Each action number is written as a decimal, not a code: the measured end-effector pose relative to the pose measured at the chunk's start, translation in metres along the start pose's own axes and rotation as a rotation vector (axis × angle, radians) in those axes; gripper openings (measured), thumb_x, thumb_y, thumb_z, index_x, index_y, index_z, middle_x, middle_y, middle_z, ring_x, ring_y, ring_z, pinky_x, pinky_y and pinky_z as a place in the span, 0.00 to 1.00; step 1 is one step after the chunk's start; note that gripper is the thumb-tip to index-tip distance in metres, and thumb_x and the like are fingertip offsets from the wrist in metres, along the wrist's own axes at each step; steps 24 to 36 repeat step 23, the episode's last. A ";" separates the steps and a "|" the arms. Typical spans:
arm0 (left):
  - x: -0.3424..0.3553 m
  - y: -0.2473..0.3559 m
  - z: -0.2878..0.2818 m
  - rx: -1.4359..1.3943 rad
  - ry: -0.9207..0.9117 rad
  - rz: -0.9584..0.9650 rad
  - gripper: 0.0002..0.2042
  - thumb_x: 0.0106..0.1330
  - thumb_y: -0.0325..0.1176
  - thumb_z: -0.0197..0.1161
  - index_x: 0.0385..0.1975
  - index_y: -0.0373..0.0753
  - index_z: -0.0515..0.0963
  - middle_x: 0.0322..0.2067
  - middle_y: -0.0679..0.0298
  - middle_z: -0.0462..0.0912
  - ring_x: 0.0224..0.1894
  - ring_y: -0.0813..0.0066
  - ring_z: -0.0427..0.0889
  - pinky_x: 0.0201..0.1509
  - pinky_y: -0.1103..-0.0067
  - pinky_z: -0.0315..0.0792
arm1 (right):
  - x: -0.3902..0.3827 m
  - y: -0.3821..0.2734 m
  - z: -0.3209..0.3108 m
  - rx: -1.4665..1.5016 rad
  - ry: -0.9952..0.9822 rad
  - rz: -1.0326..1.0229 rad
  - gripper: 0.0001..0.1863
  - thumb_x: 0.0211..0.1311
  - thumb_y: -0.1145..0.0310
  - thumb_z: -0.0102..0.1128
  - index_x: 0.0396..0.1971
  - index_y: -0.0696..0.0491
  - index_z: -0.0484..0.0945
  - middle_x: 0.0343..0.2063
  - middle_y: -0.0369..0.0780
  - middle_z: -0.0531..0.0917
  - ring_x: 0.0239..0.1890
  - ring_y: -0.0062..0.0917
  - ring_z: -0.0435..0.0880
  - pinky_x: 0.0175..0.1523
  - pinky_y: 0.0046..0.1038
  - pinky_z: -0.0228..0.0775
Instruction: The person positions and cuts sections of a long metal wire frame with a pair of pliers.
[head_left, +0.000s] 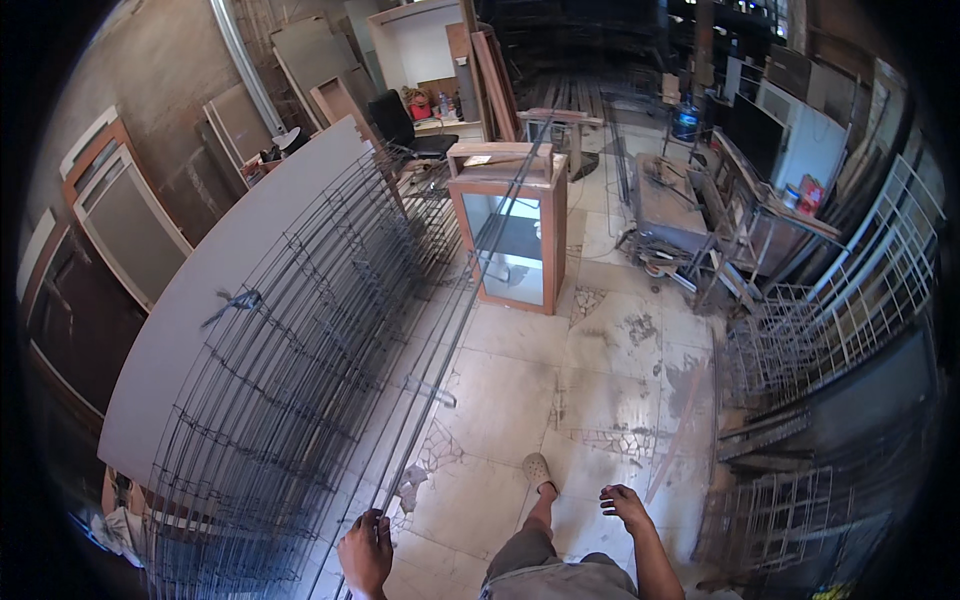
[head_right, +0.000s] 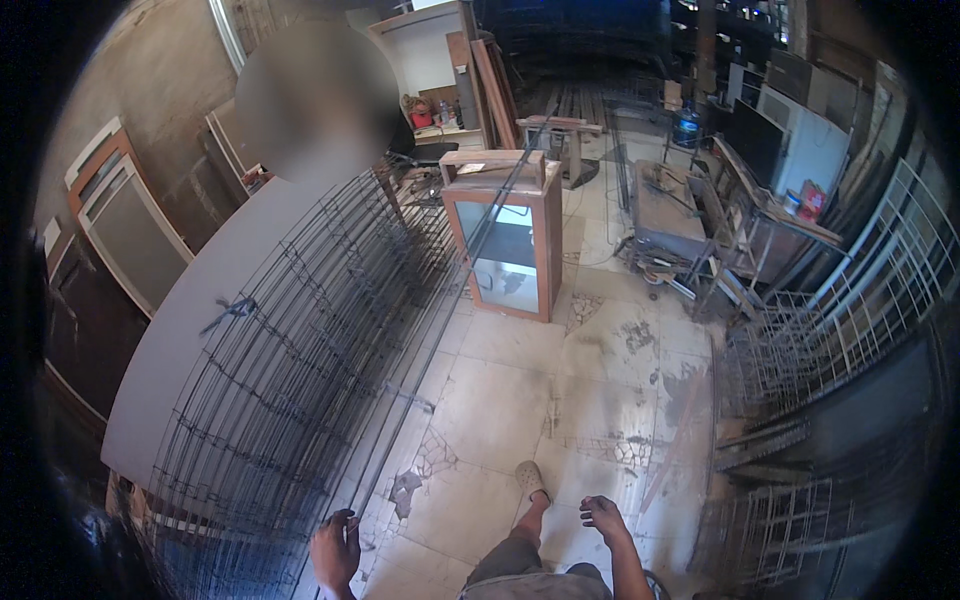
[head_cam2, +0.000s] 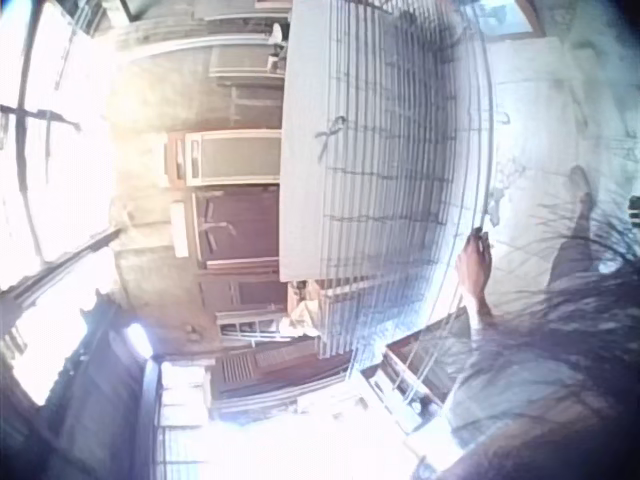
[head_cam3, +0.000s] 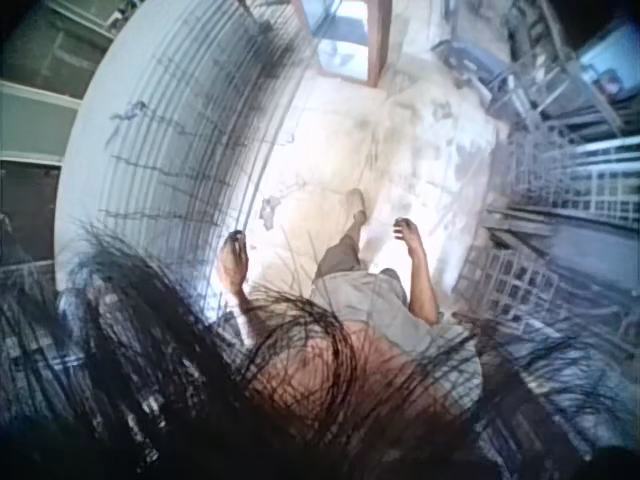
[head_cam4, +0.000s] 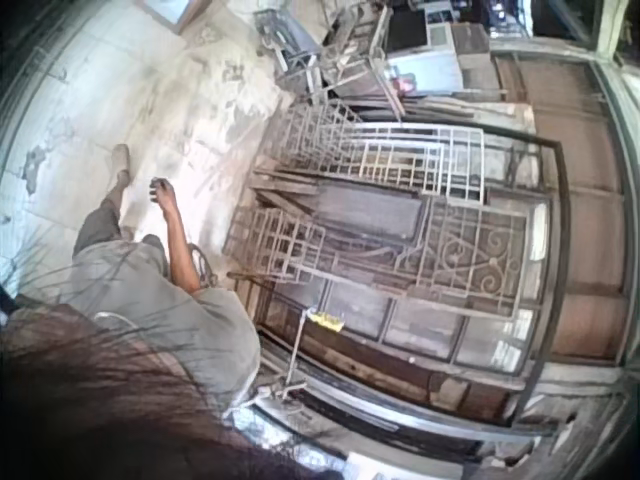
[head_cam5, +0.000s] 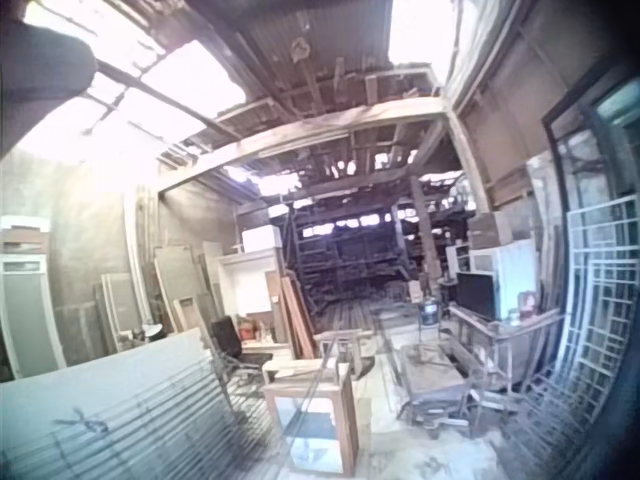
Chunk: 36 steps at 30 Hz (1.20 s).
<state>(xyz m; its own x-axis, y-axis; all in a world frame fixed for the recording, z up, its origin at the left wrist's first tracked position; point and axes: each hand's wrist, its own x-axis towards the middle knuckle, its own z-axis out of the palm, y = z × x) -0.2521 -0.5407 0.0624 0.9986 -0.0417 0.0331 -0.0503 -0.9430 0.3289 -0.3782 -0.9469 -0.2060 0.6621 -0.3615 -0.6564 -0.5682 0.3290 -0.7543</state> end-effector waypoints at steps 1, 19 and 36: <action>0.021 0.015 0.002 -0.038 0.022 -0.016 0.09 0.63 0.37 0.57 0.37 0.39 0.77 0.30 0.50 0.82 0.34 0.48 0.80 0.36 0.61 0.72 | 0.020 -0.021 0.001 -0.019 -0.001 -0.007 0.15 0.66 0.60 0.52 0.39 0.58 0.74 0.36 0.43 0.80 0.34 0.28 0.79 0.38 0.29 0.75; 0.358 0.134 0.151 -0.050 0.120 -0.138 0.13 0.55 0.42 0.64 0.35 0.41 0.82 0.31 0.54 0.83 0.34 0.51 0.81 0.40 0.63 0.74 | 0.502 -0.548 0.108 -0.253 0.180 -0.838 0.28 0.67 0.46 0.44 0.49 0.57 0.71 0.45 0.47 0.76 0.46 0.33 0.77 0.50 0.32 0.71; 0.383 0.156 0.159 -0.022 0.051 -0.349 0.15 0.52 0.43 0.67 0.37 0.42 0.82 0.32 0.54 0.83 0.36 0.53 0.82 0.42 0.63 0.75 | 0.572 -0.602 0.160 -0.421 0.217 -0.911 0.30 0.67 0.46 0.44 0.55 0.58 0.66 0.52 0.52 0.73 0.55 0.44 0.72 0.59 0.38 0.63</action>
